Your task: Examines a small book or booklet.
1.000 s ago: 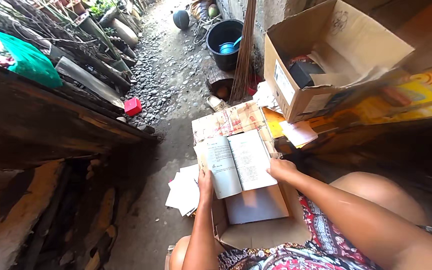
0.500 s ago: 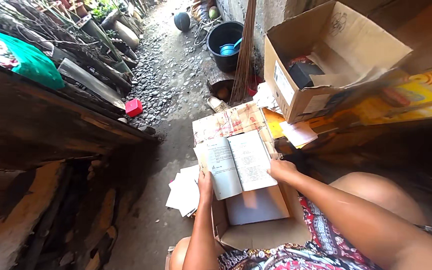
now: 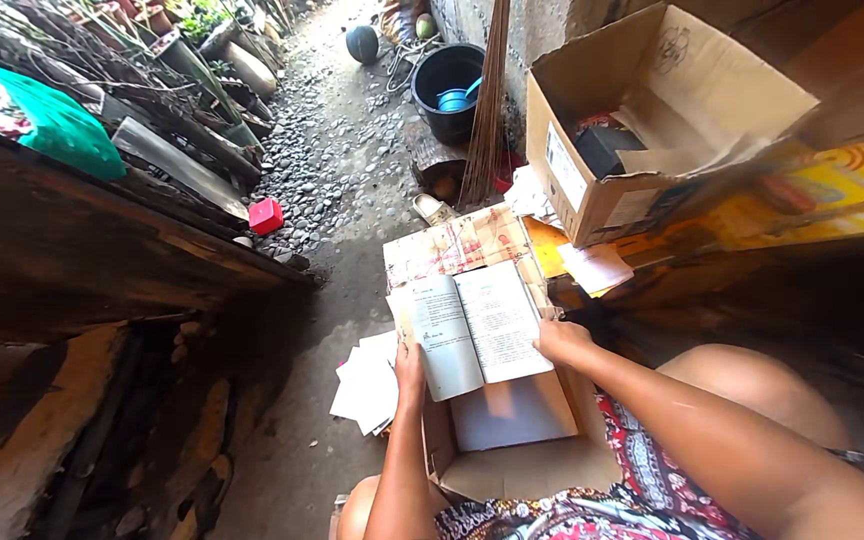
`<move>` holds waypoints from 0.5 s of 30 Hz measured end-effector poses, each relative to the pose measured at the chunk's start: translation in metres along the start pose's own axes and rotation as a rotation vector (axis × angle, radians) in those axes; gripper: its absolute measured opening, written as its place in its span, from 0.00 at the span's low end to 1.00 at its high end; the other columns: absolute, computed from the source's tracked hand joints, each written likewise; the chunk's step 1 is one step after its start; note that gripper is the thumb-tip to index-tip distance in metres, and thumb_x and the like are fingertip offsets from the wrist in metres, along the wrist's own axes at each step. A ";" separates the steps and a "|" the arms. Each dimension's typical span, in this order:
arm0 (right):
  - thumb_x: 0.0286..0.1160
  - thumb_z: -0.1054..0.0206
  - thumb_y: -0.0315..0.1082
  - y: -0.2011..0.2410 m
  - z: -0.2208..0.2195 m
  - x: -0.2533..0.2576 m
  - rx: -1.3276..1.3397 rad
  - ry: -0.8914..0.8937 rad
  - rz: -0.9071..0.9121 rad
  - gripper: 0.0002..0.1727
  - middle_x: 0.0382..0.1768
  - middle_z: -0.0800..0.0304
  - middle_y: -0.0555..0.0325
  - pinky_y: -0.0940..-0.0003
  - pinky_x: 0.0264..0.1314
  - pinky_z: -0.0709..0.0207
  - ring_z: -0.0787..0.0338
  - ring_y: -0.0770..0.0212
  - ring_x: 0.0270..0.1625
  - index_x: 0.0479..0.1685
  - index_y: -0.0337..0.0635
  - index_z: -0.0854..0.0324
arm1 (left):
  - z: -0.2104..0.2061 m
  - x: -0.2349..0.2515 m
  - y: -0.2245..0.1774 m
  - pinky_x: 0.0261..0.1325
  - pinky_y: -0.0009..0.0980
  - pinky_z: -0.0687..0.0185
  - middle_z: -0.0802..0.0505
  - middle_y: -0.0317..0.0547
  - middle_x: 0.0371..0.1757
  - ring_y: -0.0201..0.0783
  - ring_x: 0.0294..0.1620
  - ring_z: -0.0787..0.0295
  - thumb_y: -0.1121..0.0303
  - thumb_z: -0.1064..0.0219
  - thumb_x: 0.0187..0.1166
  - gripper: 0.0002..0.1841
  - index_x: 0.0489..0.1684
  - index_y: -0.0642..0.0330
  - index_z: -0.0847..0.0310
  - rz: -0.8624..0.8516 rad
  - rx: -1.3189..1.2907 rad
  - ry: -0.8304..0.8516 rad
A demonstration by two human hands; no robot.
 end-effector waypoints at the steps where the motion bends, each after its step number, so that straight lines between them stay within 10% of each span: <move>1: 0.84 0.41 0.52 0.000 0.000 0.000 0.000 0.001 0.001 0.33 0.68 0.16 0.33 0.35 0.71 0.25 0.16 0.36 0.73 0.73 0.29 0.27 | 0.000 -0.002 -0.003 0.67 0.52 0.21 0.12 0.67 0.63 0.53 0.62 0.14 0.61 0.52 0.95 0.24 0.81 0.68 0.30 -0.005 -0.005 0.001; 15: 0.85 0.41 0.51 -0.002 -0.002 0.003 0.008 0.000 0.007 0.32 0.68 0.15 0.33 0.34 0.71 0.25 0.16 0.36 0.73 0.72 0.29 0.26 | -0.001 -0.008 -0.007 0.71 0.46 0.23 0.16 0.63 0.71 0.47 0.67 0.17 0.60 0.57 0.97 0.25 0.83 0.67 0.32 0.010 -0.170 0.013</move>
Point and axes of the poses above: each hand's wrist, its own x-axis towards the middle knuckle, its own z-axis out of the back of the hand, y = z × x, the point moved 4 cm from there along x, towards the middle knuckle
